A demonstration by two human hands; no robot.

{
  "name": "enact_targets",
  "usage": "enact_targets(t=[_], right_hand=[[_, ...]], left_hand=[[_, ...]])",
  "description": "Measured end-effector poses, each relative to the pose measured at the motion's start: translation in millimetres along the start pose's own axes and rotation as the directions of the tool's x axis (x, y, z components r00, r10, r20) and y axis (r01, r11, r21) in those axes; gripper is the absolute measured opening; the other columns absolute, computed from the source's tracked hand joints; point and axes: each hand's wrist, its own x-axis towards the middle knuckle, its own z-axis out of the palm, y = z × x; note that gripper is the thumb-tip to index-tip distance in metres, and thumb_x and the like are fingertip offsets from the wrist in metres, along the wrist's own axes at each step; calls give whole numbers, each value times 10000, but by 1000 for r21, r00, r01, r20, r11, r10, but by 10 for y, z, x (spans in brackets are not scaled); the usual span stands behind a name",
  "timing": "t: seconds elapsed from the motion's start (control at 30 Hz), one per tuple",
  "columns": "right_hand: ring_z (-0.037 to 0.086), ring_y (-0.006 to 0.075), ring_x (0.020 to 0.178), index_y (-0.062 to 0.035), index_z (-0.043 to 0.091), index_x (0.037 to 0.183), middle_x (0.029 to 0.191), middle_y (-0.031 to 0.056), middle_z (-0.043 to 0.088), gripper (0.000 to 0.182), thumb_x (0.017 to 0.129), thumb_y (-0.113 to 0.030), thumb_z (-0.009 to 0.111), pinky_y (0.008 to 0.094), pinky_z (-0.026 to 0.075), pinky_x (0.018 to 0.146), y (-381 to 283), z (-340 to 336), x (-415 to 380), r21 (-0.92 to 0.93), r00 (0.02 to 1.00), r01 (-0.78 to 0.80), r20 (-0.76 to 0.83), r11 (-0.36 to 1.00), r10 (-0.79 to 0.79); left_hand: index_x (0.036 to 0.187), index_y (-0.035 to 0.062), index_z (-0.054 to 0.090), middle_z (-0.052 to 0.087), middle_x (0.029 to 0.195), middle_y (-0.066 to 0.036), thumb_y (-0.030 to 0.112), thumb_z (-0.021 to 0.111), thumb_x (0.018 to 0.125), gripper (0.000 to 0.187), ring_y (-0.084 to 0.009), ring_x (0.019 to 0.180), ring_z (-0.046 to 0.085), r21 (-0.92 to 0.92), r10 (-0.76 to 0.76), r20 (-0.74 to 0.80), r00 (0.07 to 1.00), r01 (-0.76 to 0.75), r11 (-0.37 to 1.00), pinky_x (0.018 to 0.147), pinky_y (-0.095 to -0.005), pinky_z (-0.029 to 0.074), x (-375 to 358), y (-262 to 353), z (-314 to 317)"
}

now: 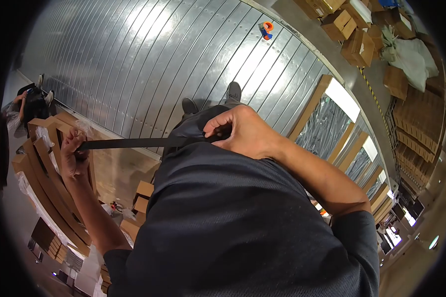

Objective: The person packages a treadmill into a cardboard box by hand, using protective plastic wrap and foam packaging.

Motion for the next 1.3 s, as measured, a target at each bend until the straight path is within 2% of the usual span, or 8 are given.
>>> enact_targets(t=[0.17, 0.37, 0.67, 0.73, 0.83, 0.97, 1.1, 1.3], right_hand=[[599, 104, 848, 39, 646, 957, 879, 52, 663, 288, 695, -55, 721, 245, 482, 793, 7, -48, -63, -21, 1000, 25, 0, 999, -25], [583, 167, 1019, 28, 566, 1148, 1060, 107, 636, 466, 725, -61, 738, 299, 449, 912, 2, -184, -145, -70, 987, 127, 112, 989, -119], [557, 207, 1056, -7, 476, 1269, 1141, 119, 599, 544, 806, -199, 688, 313, 415, 933, -394, 113, 314, -87, 876, 362, 371, 928, -308], [572, 233, 1024, -9, 493, 1250, 1128, 139, 604, 506, 830, -239, 659, 323, 419, 920, -387, 132, 327, -130, 860, 284, 473, 950, -192], [576, 181, 1016, -4, 505, 1244, 1085, 109, 629, 380, 893, -140, 553, 287, 422, 908, -226, 137, 306, -63, 881, 211, 446, 975, -162], [603, 141, 914, 5, 597, 1110, 971, 68, 664, 239, 896, -80, 532, 261, 448, 832, -303, 178, 498, 119, 922, -145, 378, 982, 91], [631, 150, 805, 2, 653, 943, 848, 98, 668, 147, 826, -30, 571, 270, 485, 735, -467, 667, 918, -347, 775, 407, 621, 845, -118], [616, 330, 700, -54, 677, 745, 739, 167, 639, 154, 663, -184, 664, 404, 473, 616, 77, 1366, 1184, -250, 312, 695, 950, 674, 31]], left_hand=[[873, 64, 549, 476, 591, 49, 44, 610, 794, 101, -19, 428, 367, 79, 50, -22, 999, -48, 996, 381, -161, 252, -118, -110, 75], [825, 16, 628, 494, 590, 54, 73, 634, 808, 60, -7, 511, 409, 809, -570, 185, 800, 205, 550, 450, -180, 308, -639, -280, 347], [847, 25, 549, 538, 536, -29, 147, 648, 821, 159, -72, 403, 485, -11, 202, 269, 942, -207, 978, 358, -189, 339, -709, 363, 808], [919, 4, 567, 571, 563, -44, 100, 642, 813, 161, -82, 439, 527, 193, 120, 332, 936, -192, 962, 379, -205, 374, -874, 249, 558], [1011, -18, 596, 612, 607, -33, 44, 647, 776, 248, -81, 520, 559, 623, -542, 287, 790, 275, 732, 497, -208, 442, -1142, -220, 278], [843, -10, 637, 600, 651, -3, 85, 662, 789, 111, -72, 632, 552, 673, -644, 457, 614, 235, 702, 603, -238, 450, -1412, -1197, 188], [806, 3, 645, 610, 683, 10, 70, 647, 797, 67, -77, 636, 549, -128, -378, 241, 894, 416, 900, 632, -241, 450, -1569, -1666, 435], [901, 31, 691, 659, 759, 8, 149, 718, 724, 214, -67, 702, 553, 285, -279, 238, 930, 207, 936, 646, -252, 461, -1744, -1781, 652]])
